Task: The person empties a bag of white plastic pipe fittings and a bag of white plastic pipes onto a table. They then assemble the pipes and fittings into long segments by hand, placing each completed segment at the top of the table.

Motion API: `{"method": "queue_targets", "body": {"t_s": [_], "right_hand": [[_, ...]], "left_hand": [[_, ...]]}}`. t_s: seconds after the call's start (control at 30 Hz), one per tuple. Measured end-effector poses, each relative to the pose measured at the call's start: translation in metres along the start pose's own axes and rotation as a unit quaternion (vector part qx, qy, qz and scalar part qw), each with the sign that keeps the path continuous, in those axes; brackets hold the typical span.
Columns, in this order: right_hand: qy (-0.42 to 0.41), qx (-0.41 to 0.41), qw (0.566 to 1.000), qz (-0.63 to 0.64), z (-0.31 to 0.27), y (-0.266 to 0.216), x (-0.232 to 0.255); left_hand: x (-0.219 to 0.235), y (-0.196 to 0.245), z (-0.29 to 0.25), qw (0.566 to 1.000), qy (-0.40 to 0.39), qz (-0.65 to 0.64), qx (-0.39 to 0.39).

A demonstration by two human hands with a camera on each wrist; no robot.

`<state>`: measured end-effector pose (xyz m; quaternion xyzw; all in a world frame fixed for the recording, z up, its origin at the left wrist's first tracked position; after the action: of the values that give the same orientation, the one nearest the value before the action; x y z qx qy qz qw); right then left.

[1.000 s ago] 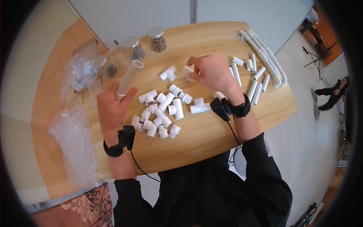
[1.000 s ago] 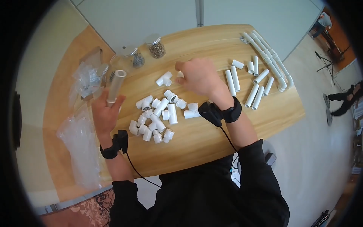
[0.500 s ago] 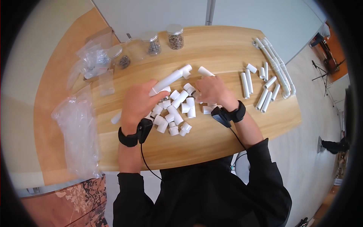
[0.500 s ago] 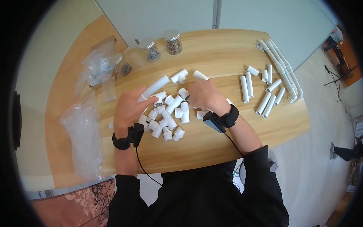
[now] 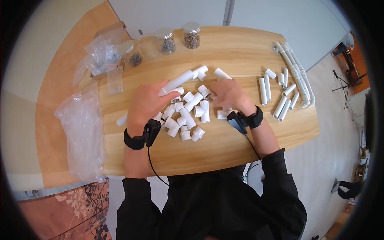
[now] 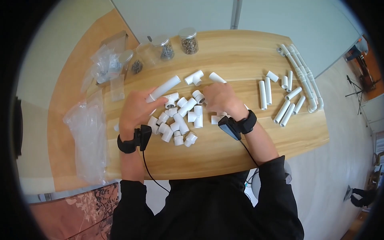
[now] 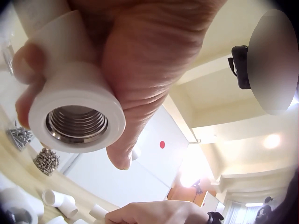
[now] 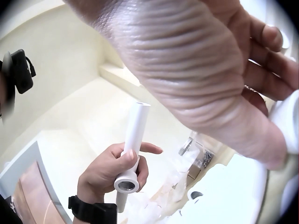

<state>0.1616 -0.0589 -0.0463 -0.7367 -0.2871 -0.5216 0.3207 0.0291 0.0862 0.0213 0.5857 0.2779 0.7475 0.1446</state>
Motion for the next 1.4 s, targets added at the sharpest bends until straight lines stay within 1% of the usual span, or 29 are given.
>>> {"method": "queue_targets", "body": {"t_s": [0.07,0.13,0.17,0.23,0.47,0.57,0.63,0.73,0.83,0.93,1.17,1.23,1.4], "right_hand": [[-0.002,-0.002,1.000,0.003,0.002,0.005,-0.001],[0.026,0.002,1.000,0.015,0.001,0.006,0.005],[0.025,0.003,1.000,0.015,-0.001,0.005,0.007],[0.033,-0.006,0.999,0.015,-0.004,0.002,0.013],[0.031,-0.009,0.999,0.002,-0.003,-0.003,0.006],[0.018,-0.008,1.000,-0.012,-0.003,-0.005,0.005],[0.043,-0.002,0.999,-0.010,-0.003,-0.005,0.005],[0.032,-0.006,0.999,-0.011,-0.004,-0.006,0.007],[0.043,-0.014,0.999,-0.017,-0.003,-0.003,0.007],[0.032,-0.020,0.999,-0.013,-0.007,-0.004,0.014],[0.021,-0.014,0.999,-0.020,-0.003,-0.005,0.004],[0.039,-0.020,0.999,-0.020,-0.002,-0.004,0.004],[0.048,-0.019,0.999,-0.010,-0.003,-0.003,0.005]], "left_hand": [[0.004,-0.004,-0.001,1.000,0.007,0.007,0.005],[0.008,-0.006,-0.002,0.999,0.010,-0.010,0.032],[0.010,-0.006,-0.002,0.999,0.011,-0.011,0.033],[0.012,-0.005,-0.002,1.000,0.011,0.000,0.024],[0.014,-0.007,-0.002,1.000,0.018,0.025,0.005],[0.014,-0.005,-0.001,0.999,0.013,0.030,0.002],[0.013,-0.005,-0.001,1.000,0.001,0.022,0.008],[0.010,-0.006,0.000,1.000,0.003,0.018,0.000],[0.009,-0.004,0.001,0.999,-0.007,0.037,-0.007],[0.008,-0.004,0.001,1.000,0.018,0.015,-0.011],[0.008,-0.006,0.001,1.000,0.013,0.000,0.005],[0.008,-0.005,0.001,1.000,0.012,0.007,-0.002],[0.007,-0.002,0.001,1.000,0.012,0.009,-0.012]]}}
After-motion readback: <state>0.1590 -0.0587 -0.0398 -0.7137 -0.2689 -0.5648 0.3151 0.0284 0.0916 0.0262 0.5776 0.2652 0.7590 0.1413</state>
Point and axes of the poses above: each hand's wrist, its own z-axis towards the middle knuckle, its own x-axis out of the back of the hand, y = z × x, the point moved 6 cm from there along z, towards the middle knuckle, and after that the axes turned 7 degrees about -x, right-handed, at the moved point
